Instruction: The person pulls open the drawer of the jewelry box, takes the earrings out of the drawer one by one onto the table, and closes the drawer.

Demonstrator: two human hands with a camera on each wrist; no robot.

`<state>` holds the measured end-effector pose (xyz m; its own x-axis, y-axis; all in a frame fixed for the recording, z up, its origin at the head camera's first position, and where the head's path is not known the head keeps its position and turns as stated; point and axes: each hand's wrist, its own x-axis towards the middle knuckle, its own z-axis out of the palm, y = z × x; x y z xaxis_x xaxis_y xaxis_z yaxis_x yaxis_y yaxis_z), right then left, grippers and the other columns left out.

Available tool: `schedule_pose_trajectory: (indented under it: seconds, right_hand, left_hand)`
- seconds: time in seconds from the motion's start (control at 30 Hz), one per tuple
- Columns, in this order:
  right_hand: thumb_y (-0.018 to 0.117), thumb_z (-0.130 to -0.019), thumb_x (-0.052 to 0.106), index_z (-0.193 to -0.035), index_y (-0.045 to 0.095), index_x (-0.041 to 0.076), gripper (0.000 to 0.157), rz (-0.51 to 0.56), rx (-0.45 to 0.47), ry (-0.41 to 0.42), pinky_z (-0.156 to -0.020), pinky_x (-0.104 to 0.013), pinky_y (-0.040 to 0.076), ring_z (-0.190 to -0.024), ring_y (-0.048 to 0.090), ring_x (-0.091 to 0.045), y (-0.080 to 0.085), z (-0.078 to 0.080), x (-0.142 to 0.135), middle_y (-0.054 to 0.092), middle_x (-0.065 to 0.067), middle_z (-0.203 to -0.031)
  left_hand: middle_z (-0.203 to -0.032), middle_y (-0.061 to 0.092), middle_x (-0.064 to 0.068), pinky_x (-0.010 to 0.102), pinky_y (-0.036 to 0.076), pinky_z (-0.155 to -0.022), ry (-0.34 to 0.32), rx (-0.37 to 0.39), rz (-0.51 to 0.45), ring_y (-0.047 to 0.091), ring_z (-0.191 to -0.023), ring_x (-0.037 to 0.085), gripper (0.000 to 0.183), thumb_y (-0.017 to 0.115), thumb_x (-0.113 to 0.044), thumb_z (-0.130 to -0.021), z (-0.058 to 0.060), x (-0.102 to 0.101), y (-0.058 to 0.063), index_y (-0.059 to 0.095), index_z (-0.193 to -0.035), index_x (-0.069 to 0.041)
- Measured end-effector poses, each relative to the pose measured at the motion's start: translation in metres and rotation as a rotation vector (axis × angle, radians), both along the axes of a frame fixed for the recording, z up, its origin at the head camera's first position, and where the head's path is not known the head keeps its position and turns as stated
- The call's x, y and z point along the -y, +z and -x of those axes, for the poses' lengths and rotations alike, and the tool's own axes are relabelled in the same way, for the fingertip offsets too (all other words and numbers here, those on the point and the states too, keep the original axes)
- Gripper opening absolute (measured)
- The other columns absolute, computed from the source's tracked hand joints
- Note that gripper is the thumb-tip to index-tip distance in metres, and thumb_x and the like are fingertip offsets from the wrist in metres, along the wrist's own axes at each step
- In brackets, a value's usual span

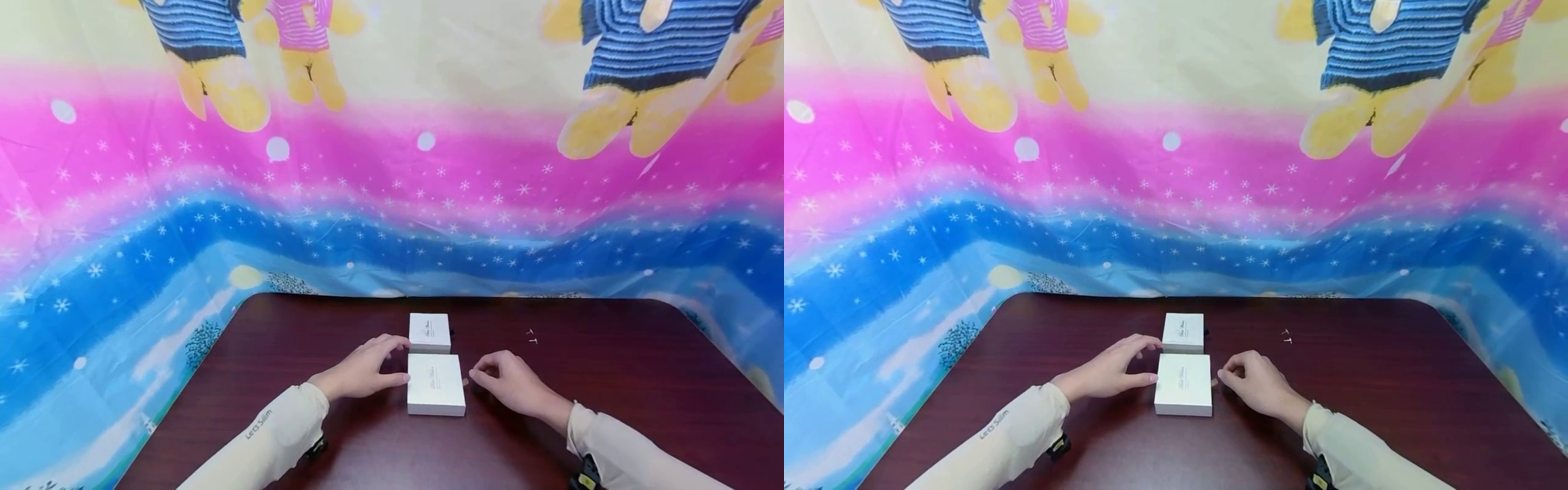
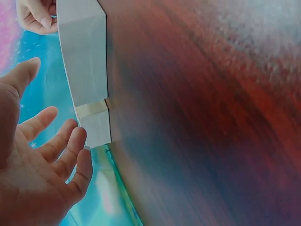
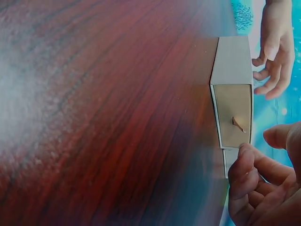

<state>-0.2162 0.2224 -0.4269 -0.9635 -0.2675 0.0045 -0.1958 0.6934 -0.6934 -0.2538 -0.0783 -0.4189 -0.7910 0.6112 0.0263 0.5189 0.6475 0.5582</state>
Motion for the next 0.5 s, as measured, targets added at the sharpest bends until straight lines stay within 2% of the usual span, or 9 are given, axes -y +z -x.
schedule_pose_trajectory:
  seconds: [0.2, 0.5]
  right_hand:
    - [0.065, -0.098, 0.02, -0.097, 0.078, 0.009, 0.016, 0.026, 0.014, 0.017, -0.054, -0.028, 0.048, -0.054, 0.055, -0.013, -0.0003, -0.0032, -0.0006, 0.071, -0.003, -0.081]
    - [0.065, -0.098, 0.02, -0.096, 0.078, 0.01, 0.016, 0.024, 0.021, 0.035, -0.053, -0.027, 0.048, -0.053, 0.054, -0.012, -0.0048, -0.0037, -0.0019, 0.068, -0.002, -0.075]
  left_hand:
    - [-0.142, 0.054, 0.005, 0.042, 0.048, -0.102, -0.021, -0.006, 0.02, 0.062, -0.117, 0.023, 0.066, 0.075, -0.042, -0.09, -0.0021, -0.0018, -0.0037, 0.048, -0.146, -0.018]
    - [-0.14, 0.051, 0.001, 0.035, 0.047, -0.09, -0.027, 0.018, 0.067, 0.058, -0.108, 0.013, 0.082, 0.08, -0.048, -0.084, -0.005, -0.0054, -0.0103, 0.04, -0.151, -0.024]
